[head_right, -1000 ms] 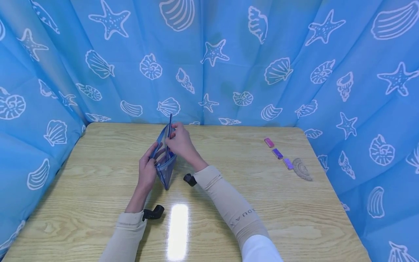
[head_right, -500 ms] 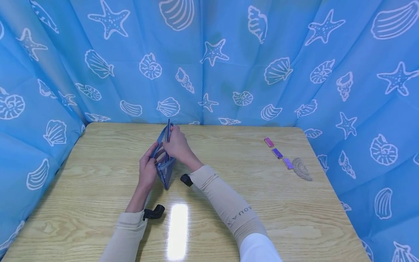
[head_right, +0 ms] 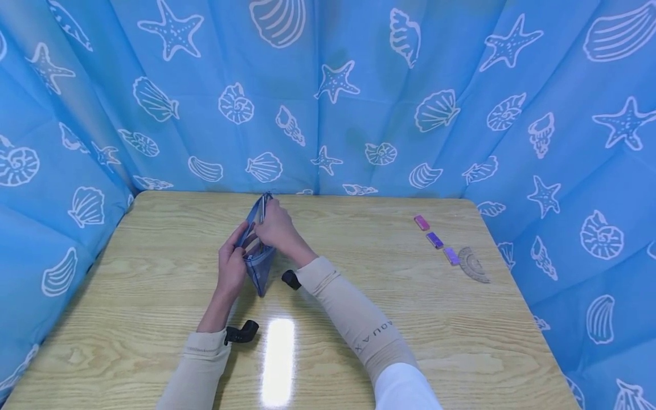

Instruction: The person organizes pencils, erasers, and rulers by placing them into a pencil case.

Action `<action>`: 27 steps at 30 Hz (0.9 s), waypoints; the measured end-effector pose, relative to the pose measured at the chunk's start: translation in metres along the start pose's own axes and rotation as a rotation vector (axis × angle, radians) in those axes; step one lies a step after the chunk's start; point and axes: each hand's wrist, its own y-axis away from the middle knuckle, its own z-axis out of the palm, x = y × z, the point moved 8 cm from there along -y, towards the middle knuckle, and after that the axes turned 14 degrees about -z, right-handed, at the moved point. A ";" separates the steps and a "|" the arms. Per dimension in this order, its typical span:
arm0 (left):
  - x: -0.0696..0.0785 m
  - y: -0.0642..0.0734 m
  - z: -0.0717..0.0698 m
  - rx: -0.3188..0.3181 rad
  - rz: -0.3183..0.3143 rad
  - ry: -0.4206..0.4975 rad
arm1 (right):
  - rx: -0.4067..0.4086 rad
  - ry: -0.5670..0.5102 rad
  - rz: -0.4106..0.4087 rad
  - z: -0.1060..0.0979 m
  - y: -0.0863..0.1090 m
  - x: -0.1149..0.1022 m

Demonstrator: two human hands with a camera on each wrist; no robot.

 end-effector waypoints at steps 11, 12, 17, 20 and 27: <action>-0.002 -0.002 -0.001 -0.008 0.014 0.045 | 0.026 -0.179 -0.188 -0.023 0.011 -0.001; -0.002 -0.002 -0.001 -0.009 0.012 0.051 | 0.040 -0.205 -0.219 -0.025 0.012 0.001; -0.003 -0.002 -0.002 -0.003 -0.014 0.056 | 0.140 -0.302 -0.355 -0.038 0.022 0.017; -0.002 -0.002 -0.002 -0.003 -0.022 0.036 | 0.194 -0.324 -0.397 -0.042 0.029 0.031; -0.003 -0.001 -0.001 -0.017 -0.019 0.028 | 0.256 -0.299 -0.369 -0.051 0.050 0.072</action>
